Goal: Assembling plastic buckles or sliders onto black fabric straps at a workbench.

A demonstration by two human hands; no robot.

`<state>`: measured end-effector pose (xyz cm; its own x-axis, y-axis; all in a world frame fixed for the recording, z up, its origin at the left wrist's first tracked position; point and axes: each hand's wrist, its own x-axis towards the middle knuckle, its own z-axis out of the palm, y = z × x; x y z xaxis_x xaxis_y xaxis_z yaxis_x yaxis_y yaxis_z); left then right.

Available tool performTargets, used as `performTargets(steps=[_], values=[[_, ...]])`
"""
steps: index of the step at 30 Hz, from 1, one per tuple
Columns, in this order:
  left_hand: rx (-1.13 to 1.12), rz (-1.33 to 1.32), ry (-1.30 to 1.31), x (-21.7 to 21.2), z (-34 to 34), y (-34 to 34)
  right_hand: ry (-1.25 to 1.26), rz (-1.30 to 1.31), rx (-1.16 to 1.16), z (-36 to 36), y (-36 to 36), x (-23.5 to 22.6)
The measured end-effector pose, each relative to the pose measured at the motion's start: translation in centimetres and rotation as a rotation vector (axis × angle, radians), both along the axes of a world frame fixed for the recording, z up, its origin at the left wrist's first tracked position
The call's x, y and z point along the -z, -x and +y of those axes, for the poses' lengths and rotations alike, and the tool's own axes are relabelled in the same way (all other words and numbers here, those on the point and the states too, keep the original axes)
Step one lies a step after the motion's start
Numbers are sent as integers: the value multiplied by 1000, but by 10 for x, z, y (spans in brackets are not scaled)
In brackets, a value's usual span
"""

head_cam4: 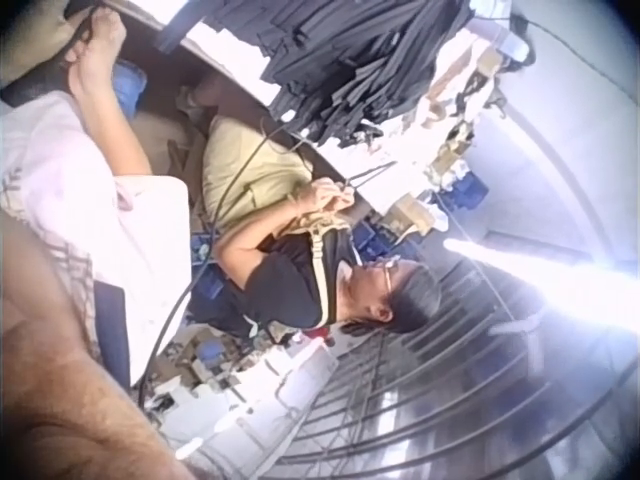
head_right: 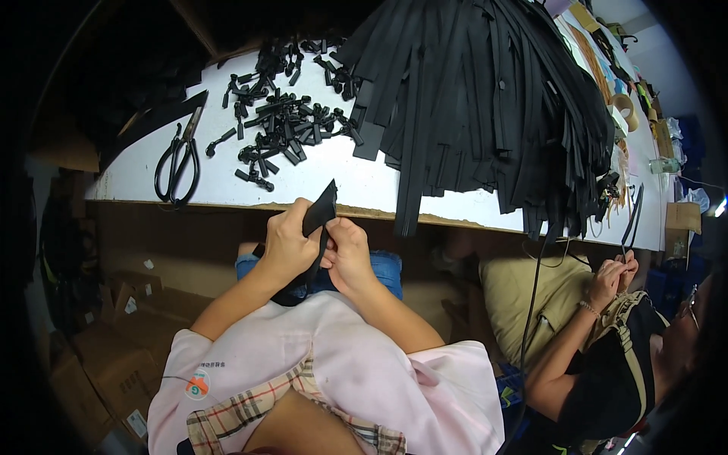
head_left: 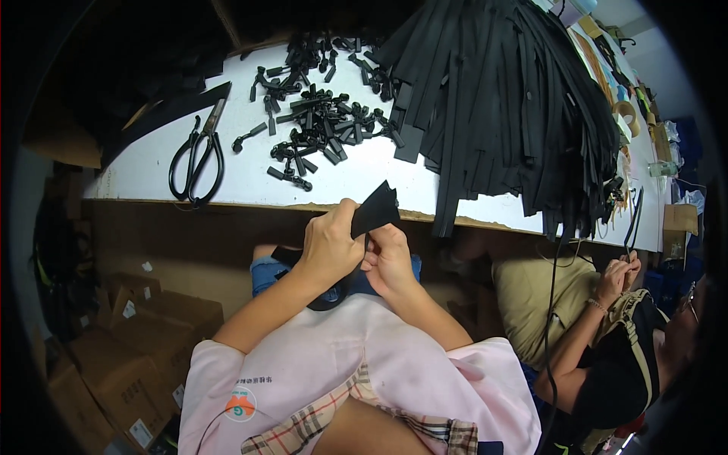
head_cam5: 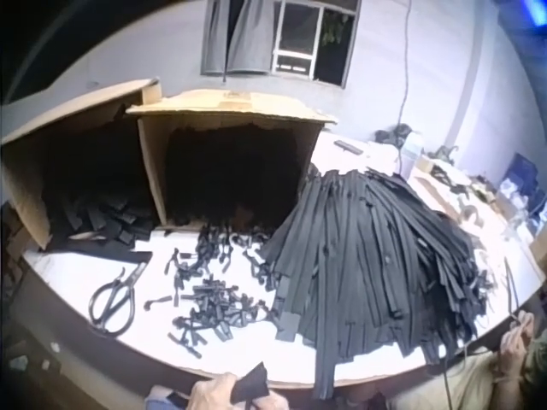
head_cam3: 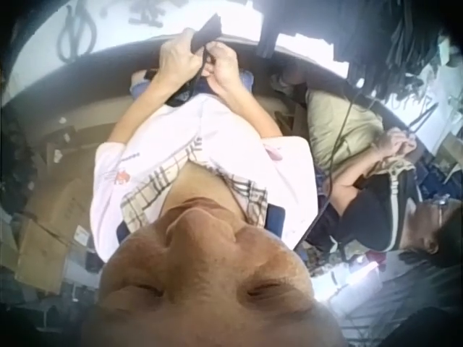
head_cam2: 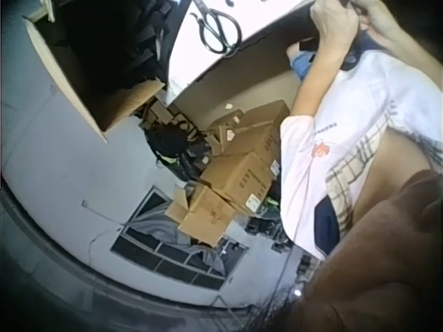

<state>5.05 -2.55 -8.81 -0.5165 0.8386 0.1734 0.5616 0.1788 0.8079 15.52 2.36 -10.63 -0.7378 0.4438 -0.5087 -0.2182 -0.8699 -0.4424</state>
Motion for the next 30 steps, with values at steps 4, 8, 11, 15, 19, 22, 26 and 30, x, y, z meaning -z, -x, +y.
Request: performTargets(steps=[4, 8, 11, 15, 19, 22, 26, 30], values=[[22, -539, 16, -10, -9, 5, -502, -173, 256, -9, -2, -19], [106, -839, -86, -37, -24, 1, -597, -65, -218, 27, -12, -54], [-7, -725, -267, -40, -24, -2, -539, -40, -350, 22, -11, -70], [-15, -1078, -164, -45, -23, 14, -925, 103, -645, 8, -22, -64], [286, -1536, 22, -43, -28, 17, -1052, 246, 54, 27, -17, -60], [401, -1579, 98, -40, -33, 11, -1853, -73, 37, 33, -2, -76], [292, -1651, 154, -39, -37, 9, -1990, -220, -26, 20, 3, -66], [308, -1639, 138, -38, -40, 12, -1963, -188, 127, 11, 3, -58]])
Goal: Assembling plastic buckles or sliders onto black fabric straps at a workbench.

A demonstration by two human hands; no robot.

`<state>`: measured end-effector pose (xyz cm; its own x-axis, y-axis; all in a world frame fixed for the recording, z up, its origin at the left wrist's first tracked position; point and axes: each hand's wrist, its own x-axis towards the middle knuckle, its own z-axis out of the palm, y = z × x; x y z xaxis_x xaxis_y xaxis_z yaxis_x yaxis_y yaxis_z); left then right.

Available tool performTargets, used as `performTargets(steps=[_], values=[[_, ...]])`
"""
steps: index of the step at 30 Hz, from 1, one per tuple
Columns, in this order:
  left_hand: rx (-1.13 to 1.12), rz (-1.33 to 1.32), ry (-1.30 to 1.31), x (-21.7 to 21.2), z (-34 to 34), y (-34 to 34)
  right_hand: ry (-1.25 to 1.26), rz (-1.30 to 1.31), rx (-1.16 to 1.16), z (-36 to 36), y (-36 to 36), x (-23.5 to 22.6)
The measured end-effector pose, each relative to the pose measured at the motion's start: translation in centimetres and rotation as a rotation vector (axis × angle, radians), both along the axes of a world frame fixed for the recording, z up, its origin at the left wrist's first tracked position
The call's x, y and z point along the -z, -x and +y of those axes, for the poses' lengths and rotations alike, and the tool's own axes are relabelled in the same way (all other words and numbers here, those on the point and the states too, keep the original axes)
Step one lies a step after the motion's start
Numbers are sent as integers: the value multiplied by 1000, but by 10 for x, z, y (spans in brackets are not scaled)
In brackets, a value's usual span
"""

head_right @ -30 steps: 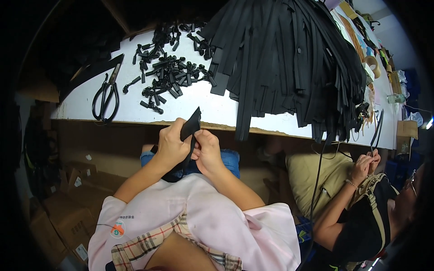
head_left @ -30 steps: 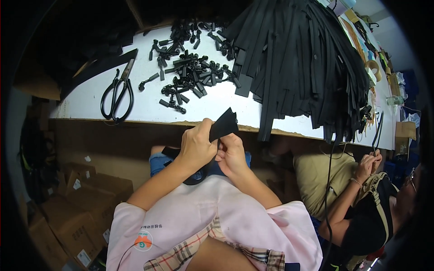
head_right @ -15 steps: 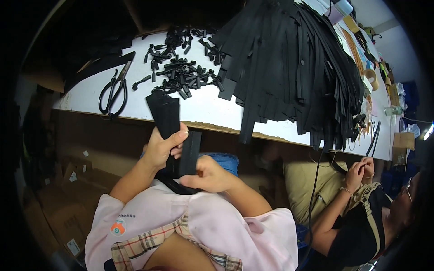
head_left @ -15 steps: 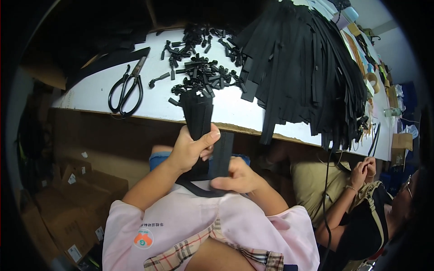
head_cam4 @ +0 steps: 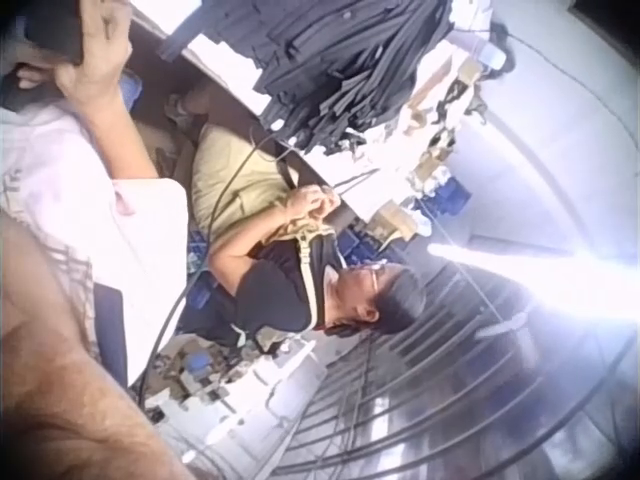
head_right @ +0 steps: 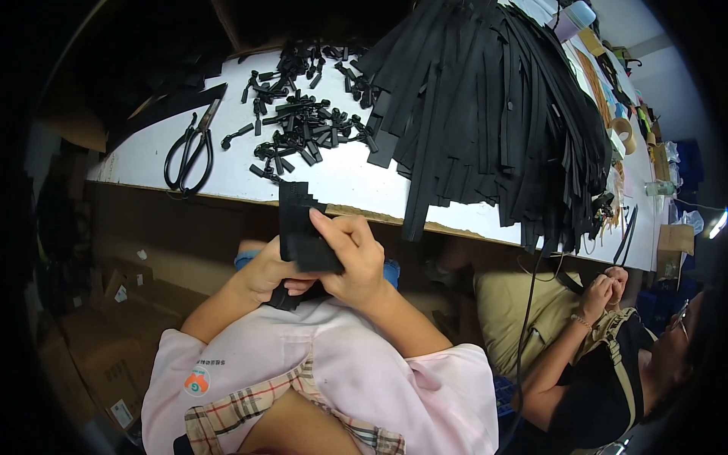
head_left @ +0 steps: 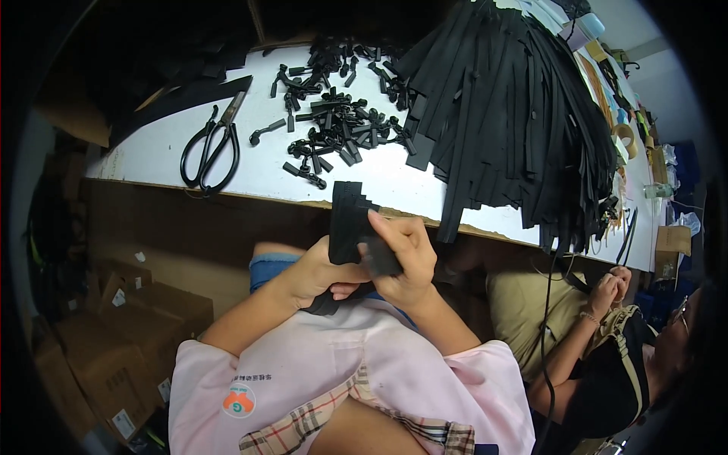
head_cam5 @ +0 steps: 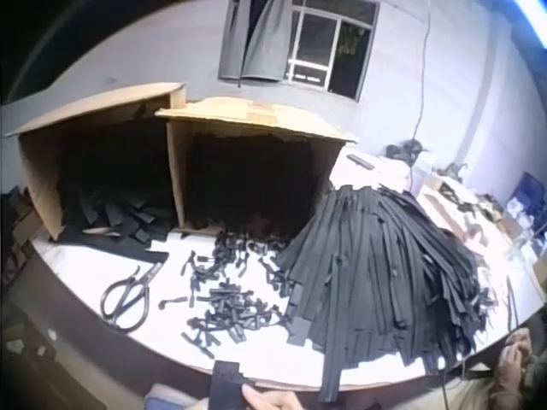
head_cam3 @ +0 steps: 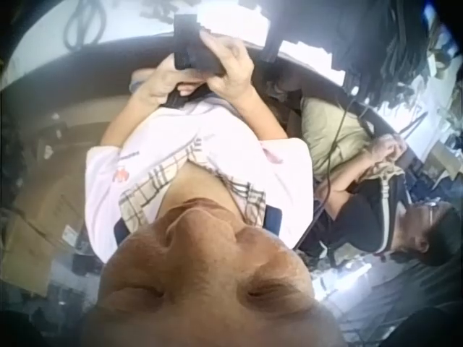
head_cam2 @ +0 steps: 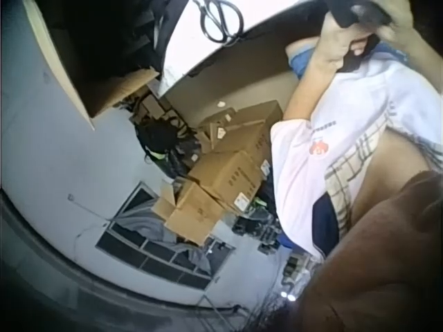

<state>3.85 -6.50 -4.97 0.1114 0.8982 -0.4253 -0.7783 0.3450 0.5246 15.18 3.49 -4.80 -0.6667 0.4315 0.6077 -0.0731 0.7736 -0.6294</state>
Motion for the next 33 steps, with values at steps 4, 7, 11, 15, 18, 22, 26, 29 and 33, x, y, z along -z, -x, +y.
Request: performTargets(steps=[4, 7, 11, 15, 18, 22, 26, 29, 33], values=[[-322, 361, -97, -1, 4, -4, 999, -98, -52, -1, -8, -4], [-312, 489, -156, 4, 3, -5, 1129, -111, -144, 6, -7, -6], [-278, 356, -172, -4, 0, -4, 1057, -81, -372, 12, -2, -14], [-263, 143, -42, -4, -5, 4, 827, -179, -434, 14, 4, -7], [-373, 272, 116, -9, -3, -1, 238, -141, -340, 11, 10, -2], [-388, 324, 135, -7, -5, -1, -53, -99, -316, 9, 14, -2], [-425, 306, 173, -8, -4, -1, -210, -101, -332, 12, 21, -2], [-442, 303, 203, -2, -5, -2, -271, -106, -353, 13, 22, 1], [-350, 455, 199, 27, -3, 4, -415, -97, -545, -14, 23, -5]])
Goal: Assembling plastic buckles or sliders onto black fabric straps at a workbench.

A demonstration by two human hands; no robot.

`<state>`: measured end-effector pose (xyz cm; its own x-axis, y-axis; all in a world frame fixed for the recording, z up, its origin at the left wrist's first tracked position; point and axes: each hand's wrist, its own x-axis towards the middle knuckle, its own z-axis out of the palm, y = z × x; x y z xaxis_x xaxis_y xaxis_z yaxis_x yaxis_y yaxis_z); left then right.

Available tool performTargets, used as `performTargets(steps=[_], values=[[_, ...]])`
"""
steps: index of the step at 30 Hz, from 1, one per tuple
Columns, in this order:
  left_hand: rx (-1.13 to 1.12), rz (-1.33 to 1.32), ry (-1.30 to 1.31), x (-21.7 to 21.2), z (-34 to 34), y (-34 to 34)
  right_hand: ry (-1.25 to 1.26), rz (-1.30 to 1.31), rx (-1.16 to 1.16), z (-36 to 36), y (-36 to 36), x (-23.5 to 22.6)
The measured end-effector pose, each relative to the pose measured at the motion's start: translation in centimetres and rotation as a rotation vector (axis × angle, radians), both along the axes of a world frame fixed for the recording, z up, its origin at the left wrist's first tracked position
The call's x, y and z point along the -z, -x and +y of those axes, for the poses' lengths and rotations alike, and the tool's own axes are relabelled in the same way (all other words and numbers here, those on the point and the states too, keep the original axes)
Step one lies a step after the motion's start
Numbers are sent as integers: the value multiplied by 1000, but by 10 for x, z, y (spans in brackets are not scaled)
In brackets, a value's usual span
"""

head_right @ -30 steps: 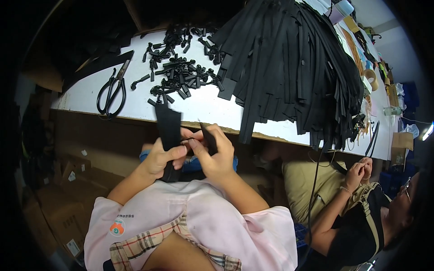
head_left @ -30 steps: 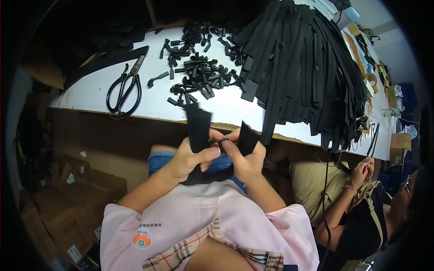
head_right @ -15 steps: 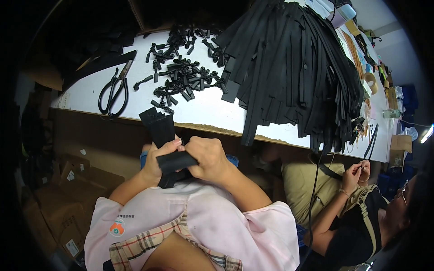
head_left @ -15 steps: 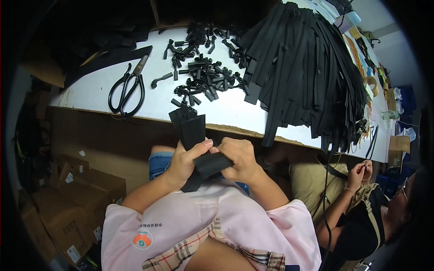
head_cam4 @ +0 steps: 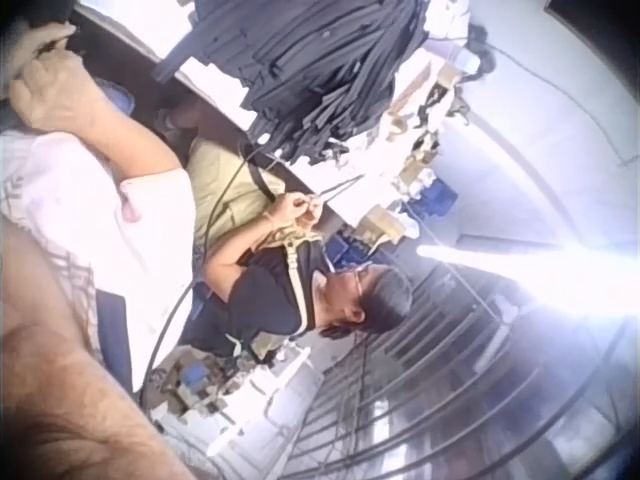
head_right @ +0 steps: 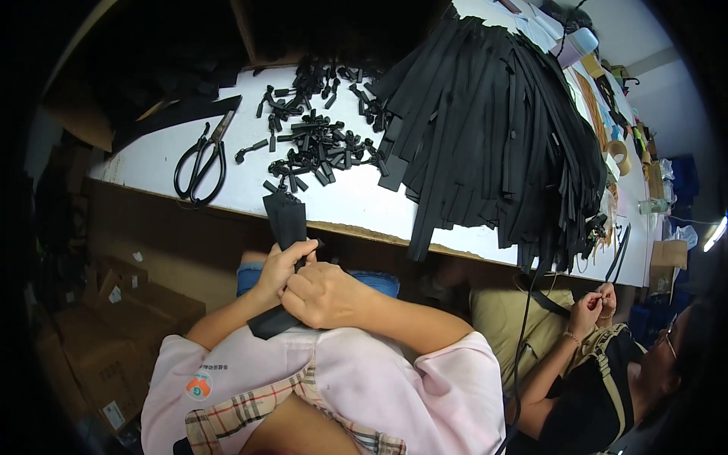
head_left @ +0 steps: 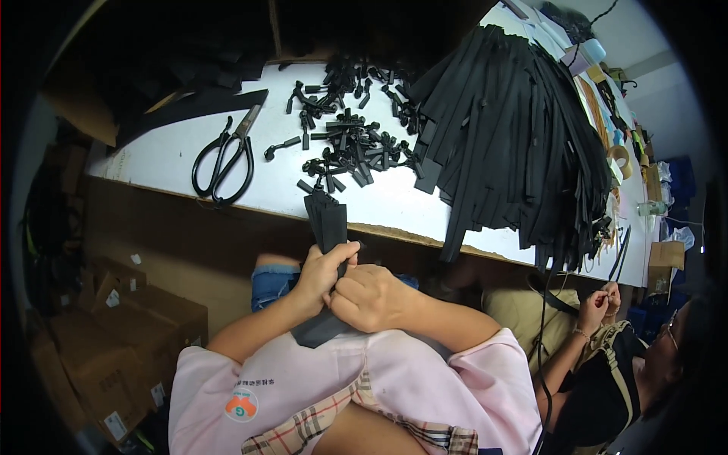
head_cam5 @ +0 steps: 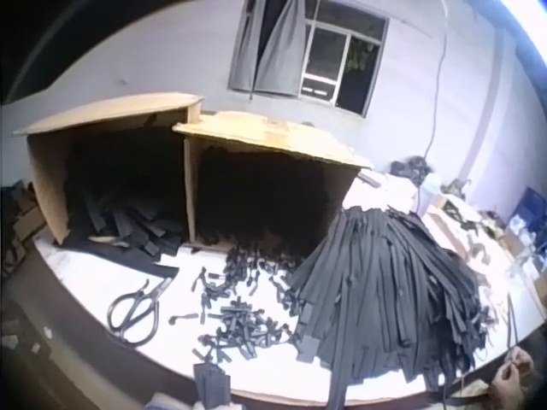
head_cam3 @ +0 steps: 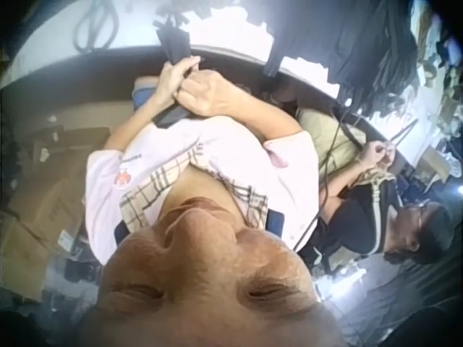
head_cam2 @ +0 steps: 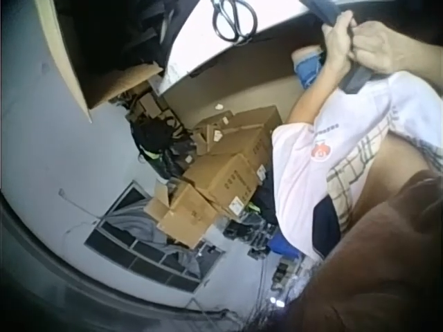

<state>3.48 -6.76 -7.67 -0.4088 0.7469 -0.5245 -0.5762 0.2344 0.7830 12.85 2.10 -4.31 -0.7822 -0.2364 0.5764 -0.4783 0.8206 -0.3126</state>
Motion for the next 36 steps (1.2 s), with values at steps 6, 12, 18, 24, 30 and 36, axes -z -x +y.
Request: performTargets(steps=[6, 12, 18, 24, 30, 36], values=[[-131, 8, -135, -18, 5, 2, 349, -190, 821, 89, 43, 0], [-52, 235, -202, -33, 9, -4, 156, -544, 1118, 119, 72, 2], [-88, 199, -331, -33, 11, -10, 192, -506, 1055, 124, 72, 4], [-54, 235, -287, -36, 4, -3, 916, -358, 783, 113, 34, -5], [-38, 254, -308, -36, 5, -7, 1235, -455, 407, 43, -23, -13], [-6, 415, -386, -39, 11, -9, 908, -174, 356, 43, -27, -14]])
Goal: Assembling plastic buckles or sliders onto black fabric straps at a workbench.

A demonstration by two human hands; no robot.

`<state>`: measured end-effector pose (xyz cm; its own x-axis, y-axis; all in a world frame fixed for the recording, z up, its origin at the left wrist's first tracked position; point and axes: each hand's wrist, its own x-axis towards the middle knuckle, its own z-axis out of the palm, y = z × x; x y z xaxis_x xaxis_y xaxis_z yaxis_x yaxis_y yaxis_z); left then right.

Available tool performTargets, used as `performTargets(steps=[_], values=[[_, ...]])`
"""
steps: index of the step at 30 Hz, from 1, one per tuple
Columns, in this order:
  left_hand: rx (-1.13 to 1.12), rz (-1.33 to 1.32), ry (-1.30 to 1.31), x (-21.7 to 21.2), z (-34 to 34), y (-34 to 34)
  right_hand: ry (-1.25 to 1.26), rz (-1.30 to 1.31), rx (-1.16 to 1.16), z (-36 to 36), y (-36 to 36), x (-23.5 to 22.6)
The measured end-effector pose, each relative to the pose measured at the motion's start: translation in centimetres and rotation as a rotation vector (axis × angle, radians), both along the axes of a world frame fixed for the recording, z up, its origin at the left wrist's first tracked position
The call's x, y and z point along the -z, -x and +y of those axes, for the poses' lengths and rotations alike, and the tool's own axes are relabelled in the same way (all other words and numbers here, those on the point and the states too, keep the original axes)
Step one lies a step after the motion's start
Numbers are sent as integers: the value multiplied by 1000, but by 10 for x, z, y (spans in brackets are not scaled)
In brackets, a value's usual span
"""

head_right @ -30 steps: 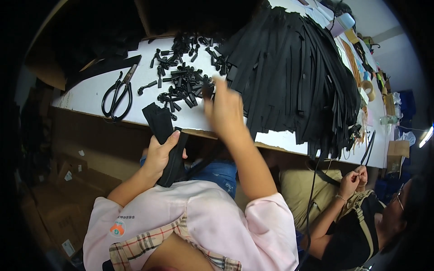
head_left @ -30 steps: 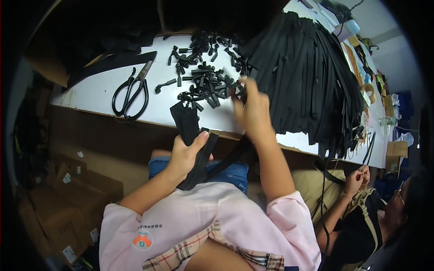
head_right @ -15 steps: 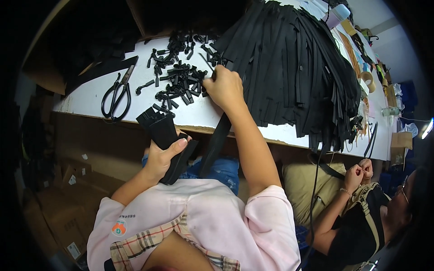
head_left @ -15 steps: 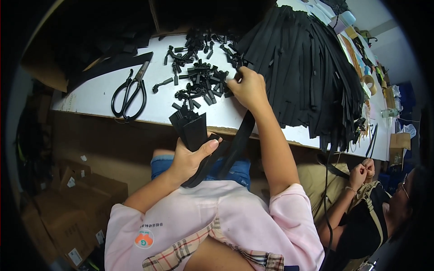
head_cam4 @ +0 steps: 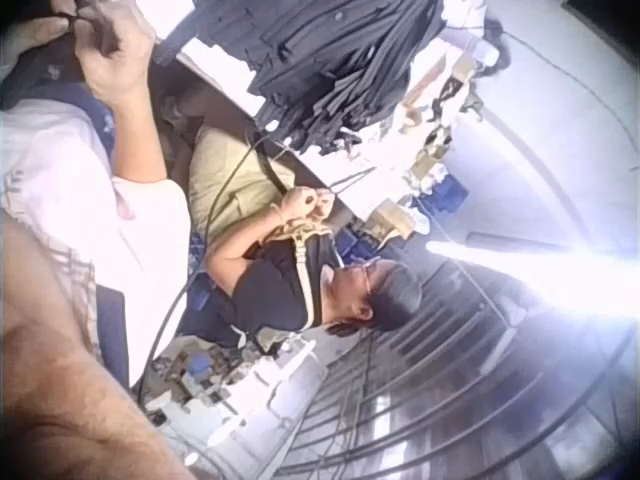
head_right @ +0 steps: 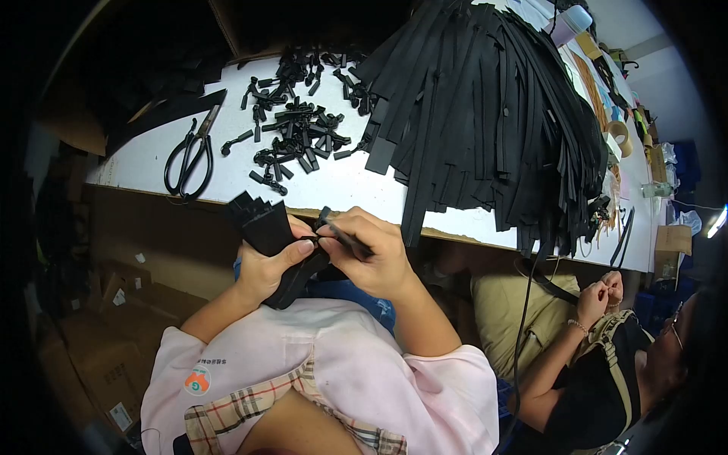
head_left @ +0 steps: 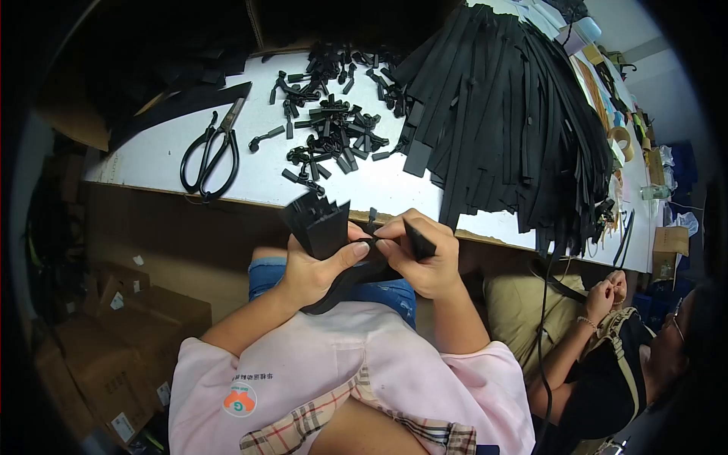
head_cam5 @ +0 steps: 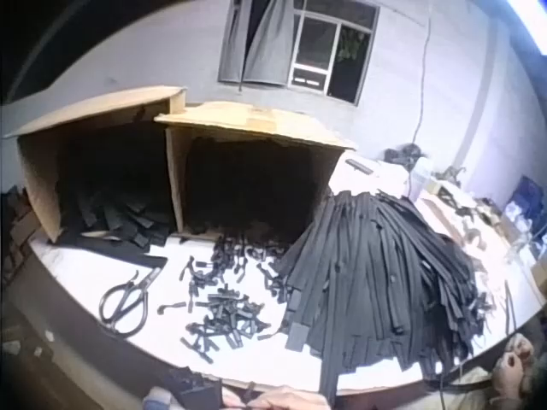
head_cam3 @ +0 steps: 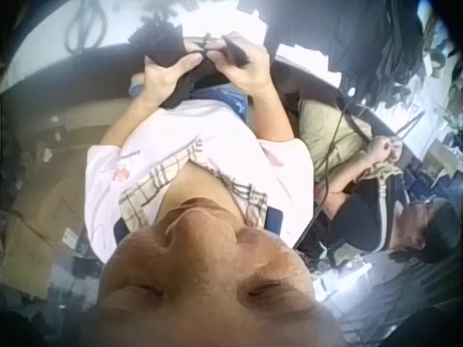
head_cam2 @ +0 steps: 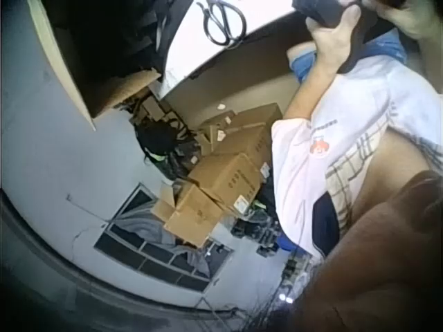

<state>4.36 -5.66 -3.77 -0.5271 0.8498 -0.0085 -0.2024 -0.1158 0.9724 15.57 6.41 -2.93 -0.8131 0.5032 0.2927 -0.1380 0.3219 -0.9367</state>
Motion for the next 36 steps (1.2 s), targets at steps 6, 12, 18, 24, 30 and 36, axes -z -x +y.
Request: performTargets(steps=[6, 12, 18, 24, 30, 36], values=[[-5, 147, 58, 0, -4, 0, -244, 61, -98, 7, 0, -4], [-79, 472, 51, -8, 1, 2, -372, -63, -69, 3, 0, -7], [33, 327, 105, -4, -2, 4, -179, 27, -67, 4, -1, 3], [11, 499, 82, -2, -1, 4, -221, -70, -175, 5, -1, -1], [121, 311, 195, 11, 1, 6, -382, -157, -92, -2, -3, -6], [-41, 2, -34, 12, 0, -6, 192, -3, 20, -13, 2, 11]])
